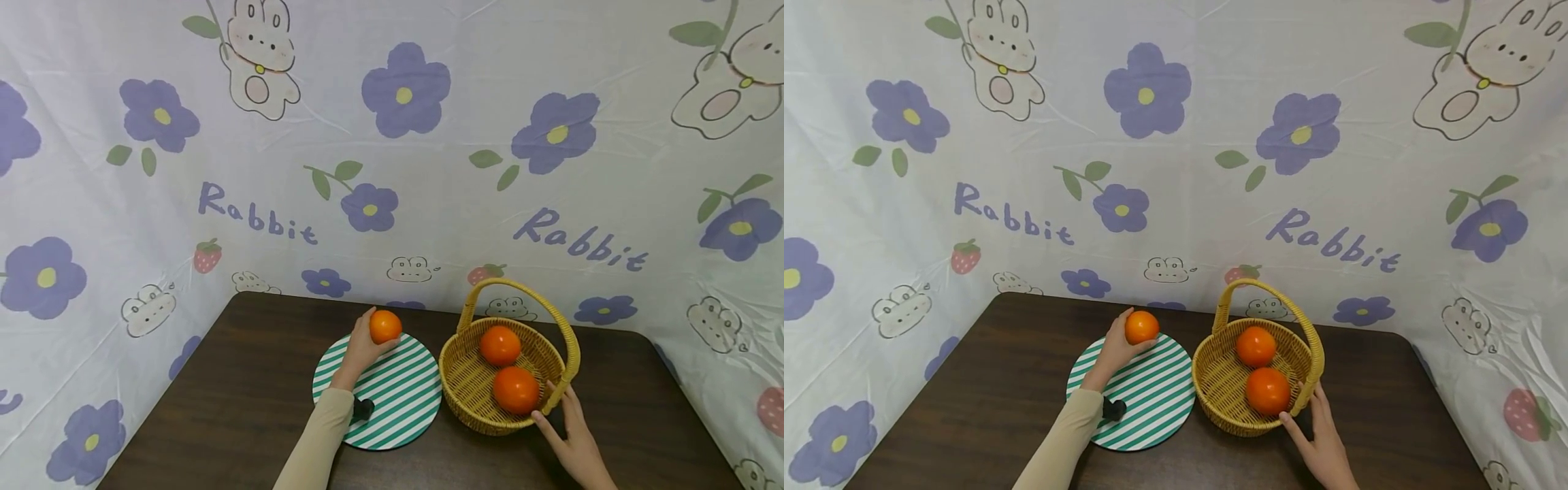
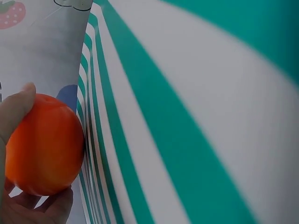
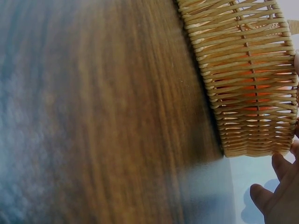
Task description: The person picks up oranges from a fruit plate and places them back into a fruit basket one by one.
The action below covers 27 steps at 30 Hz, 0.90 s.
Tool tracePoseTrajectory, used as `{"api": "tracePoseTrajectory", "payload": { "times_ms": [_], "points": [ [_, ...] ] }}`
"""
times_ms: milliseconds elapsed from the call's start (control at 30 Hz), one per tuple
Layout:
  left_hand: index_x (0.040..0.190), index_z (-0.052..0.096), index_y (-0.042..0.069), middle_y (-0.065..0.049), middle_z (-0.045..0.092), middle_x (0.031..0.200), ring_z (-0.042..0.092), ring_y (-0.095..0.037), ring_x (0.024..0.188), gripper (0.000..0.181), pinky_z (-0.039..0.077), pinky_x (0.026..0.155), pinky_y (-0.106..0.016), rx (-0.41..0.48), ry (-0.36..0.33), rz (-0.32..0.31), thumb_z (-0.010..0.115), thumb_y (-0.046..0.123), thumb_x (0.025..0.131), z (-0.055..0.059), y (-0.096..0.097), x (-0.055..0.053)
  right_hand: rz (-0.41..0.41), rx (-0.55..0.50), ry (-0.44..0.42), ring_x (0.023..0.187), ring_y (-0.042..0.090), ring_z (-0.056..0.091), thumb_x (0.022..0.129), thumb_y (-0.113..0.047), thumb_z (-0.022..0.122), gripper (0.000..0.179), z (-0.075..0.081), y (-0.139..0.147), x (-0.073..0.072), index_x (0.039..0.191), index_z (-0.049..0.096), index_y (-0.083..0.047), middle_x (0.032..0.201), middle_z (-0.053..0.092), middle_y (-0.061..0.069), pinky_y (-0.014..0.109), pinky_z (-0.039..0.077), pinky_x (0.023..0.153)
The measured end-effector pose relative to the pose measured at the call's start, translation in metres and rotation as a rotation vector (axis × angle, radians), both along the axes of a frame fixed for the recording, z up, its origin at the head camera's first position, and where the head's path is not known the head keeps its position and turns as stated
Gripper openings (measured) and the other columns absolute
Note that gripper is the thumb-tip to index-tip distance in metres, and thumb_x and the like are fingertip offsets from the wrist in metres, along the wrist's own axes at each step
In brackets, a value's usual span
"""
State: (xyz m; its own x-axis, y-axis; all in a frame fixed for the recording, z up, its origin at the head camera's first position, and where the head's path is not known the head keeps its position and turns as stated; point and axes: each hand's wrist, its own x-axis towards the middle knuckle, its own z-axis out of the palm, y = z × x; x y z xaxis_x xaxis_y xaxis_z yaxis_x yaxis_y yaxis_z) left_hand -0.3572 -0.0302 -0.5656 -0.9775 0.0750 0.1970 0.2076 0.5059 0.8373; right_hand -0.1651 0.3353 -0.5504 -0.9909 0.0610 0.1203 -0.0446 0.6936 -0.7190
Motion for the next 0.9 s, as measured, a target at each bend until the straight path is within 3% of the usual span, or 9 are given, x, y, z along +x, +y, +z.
{"api": "tracePoseTrajectory", "payload": {
  "times_ms": [233,900],
  "points": [
    [0.143,0.032,0.013,-0.016,0.041,0.137,0.049,-0.034,0.114,0.087,0.040,0.096,-0.054,-0.012,0.020,-0.005,0.079,0.032,0.073,0.000,-0.001,0.003,-0.003,0.006,-0.011,0.134,0.050,0.012,0.095,-0.042,0.049,0.070,0.001,0.000,-0.001,0.149,0.015,-0.013,0.155,-0.010,0.009,0.074,0.024,0.086],
    [0.141,0.035,0.015,-0.014,0.045,0.134,0.052,-0.031,0.110,0.084,0.045,0.091,-0.052,-0.054,-0.004,-0.066,0.079,0.037,0.072,0.007,-0.001,0.019,-0.003,0.011,-0.002,0.135,0.048,0.014,0.095,-0.041,0.049,0.069,-0.001,-0.001,-0.002,0.149,0.016,-0.013,0.155,-0.004,0.013,0.073,0.024,0.088]
  ]
}}
